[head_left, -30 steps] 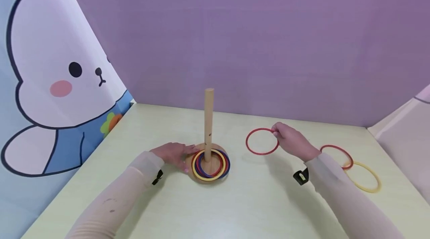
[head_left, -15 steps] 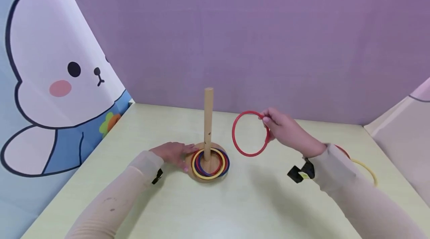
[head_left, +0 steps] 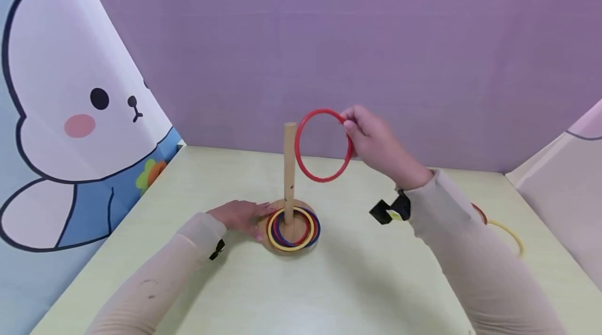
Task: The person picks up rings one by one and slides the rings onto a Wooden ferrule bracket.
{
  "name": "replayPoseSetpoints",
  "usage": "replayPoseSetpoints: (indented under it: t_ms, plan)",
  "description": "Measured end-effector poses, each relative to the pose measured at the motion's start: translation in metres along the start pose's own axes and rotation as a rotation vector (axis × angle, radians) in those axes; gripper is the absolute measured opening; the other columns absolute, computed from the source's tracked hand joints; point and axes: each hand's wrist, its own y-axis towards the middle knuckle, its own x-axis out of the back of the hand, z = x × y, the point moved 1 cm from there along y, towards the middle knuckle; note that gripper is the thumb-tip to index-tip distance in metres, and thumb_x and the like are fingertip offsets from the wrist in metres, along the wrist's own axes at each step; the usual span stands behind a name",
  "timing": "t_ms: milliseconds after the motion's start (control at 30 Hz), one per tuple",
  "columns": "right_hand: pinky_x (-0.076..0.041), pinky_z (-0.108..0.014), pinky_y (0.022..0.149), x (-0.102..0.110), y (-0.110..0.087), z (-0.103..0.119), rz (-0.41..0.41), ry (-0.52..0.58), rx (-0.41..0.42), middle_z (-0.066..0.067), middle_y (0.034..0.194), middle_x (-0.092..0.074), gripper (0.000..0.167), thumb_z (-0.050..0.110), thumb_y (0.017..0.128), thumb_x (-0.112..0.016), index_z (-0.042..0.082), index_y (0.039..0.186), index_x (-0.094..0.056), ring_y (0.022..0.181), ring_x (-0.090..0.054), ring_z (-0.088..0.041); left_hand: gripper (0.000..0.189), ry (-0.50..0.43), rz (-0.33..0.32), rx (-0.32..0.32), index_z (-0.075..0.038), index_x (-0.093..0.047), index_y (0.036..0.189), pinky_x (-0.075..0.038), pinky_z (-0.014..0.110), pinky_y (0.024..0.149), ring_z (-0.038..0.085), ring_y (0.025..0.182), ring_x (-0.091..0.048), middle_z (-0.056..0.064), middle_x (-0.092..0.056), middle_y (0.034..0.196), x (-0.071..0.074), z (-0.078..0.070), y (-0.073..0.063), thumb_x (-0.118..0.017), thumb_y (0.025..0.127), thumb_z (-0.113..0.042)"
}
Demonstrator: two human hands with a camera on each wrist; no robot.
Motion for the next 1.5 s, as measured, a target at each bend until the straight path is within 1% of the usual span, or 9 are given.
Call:
replayPoseSetpoints:
  t_ms: [200,400,633,867,1067,1200,1300,1433,1500]
  plan:
    - [-0.051,-0.034,0.066,-0.004,0.017,0.015,-0.026,0.015,-0.09,-0.016,0.083,-0.048,0.02,0.012,0.102,-0.044,-0.003,0.113,-0.049,0.066,-0.051,-0.029,0.083,-0.016,0.012,0.021,-0.019,-0.035,0.149,-0.033,0.051,0.106,0.035,0.131,-0.042,0.01,-0.038,0.15,-0.001,0.0,0.002,-0.076,0.08,-0.038]
    - [-0.052,-0.034,0.066,-0.011,0.032,0.026,-0.077,0.009,-0.134,-0.016,0.088,-0.051,0.023,0.014,0.101,-0.046,-0.001,0.117,-0.051,0.065,-0.054,-0.028,0.083,-0.033,0.012,0.024,-0.019,-0.037,0.149,-0.034,0.051,0.105,0.035,0.129,-0.044,0.01,-0.041,0.148,-0.001,-0.001,0.006,-0.078,0.078,-0.037]
    - [-0.053,-0.033,0.064,-0.023,0.047,0.027,-0.116,0.042,-0.184,-0.015,0.092,-0.052,0.023,0.015,0.101,-0.046,0.001,0.118,-0.052,0.065,-0.053,-0.027,0.085,-0.033,0.009,0.039,-0.019,-0.037,0.149,-0.035,0.05,0.105,0.035,0.129,-0.045,0.011,-0.044,0.146,-0.002,0.002,0.011,-0.079,0.077,-0.036]
    - [-0.055,-0.032,0.064,-0.04,0.062,-0.002,-0.091,0.082,-0.261,-0.016,0.095,-0.055,0.022,0.014,0.102,-0.043,0.0,0.117,-0.052,0.068,-0.057,-0.028,0.082,-0.035,0.004,0.025,-0.018,-0.039,0.148,-0.034,0.05,0.106,0.034,0.13,-0.043,0.009,-0.04,0.149,-0.003,0.004,0.009,-0.078,0.078,-0.035]
    - [-0.055,-0.036,0.065,-0.056,0.064,-0.022,-0.054,0.139,-0.32,-0.016,0.092,-0.055,0.02,0.015,0.102,-0.043,0.001,0.114,-0.053,0.068,-0.059,-0.031,0.08,-0.009,0.004,0.03,-0.017,-0.041,0.147,-0.034,0.051,0.106,0.034,0.131,-0.043,0.008,-0.038,0.151,-0.004,0.007,0.003,-0.078,0.078,-0.035]
    - [-0.055,-0.033,0.061,-0.07,0.06,-0.037,-0.031,0.168,-0.35,-0.016,0.087,-0.054,0.023,0.015,0.103,-0.041,0.0,0.116,-0.053,0.062,-0.058,-0.025,0.079,-0.01,-0.007,0.023,-0.018,-0.041,0.147,-0.033,0.051,0.106,0.034,0.131,-0.042,0.007,-0.037,0.151,-0.002,0.009,0.001,-0.077,0.079,-0.035]
    - [-0.054,-0.03,0.056,-0.084,0.053,-0.052,-0.012,0.198,-0.383,-0.016,0.084,-0.053,0.024,0.014,0.104,-0.04,-0.002,0.117,-0.053,0.057,-0.058,-0.022,0.08,-0.019,-0.018,0.001,-0.016,-0.04,0.147,-0.034,0.051,0.105,0.036,0.128,-0.044,0.01,-0.04,0.149,-0.002,0.009,0.0,-0.077,0.079,-0.034]
    - [-0.053,-0.028,0.054,-0.102,0.04,-0.071,0.021,0.216,-0.442,-0.016,0.084,-0.053,0.023,0.013,0.104,-0.04,-0.002,0.115,-0.053,0.056,-0.058,-0.021,0.083,-0.017,-0.019,-0.01,-0.016,-0.037,0.148,-0.036,0.05,0.104,0.036,0.127,-0.046,0.013,-0.042,0.147,-0.003,0.009,0.0,-0.077,0.078,-0.035]
    - [-0.053,-0.028,0.054,-0.11,0.034,-0.078,0.041,0.214,-0.464,-0.016,0.084,-0.053,0.023,0.013,0.104,-0.039,-0.002,0.114,-0.053,0.056,-0.058,-0.021,0.083,-0.012,-0.019,-0.003,-0.017,-0.037,0.148,-0.036,0.05,0.104,0.035,0.128,-0.045,0.01,-0.04,0.149,-0.002,0.01,0.0,-0.077,0.078,-0.035]
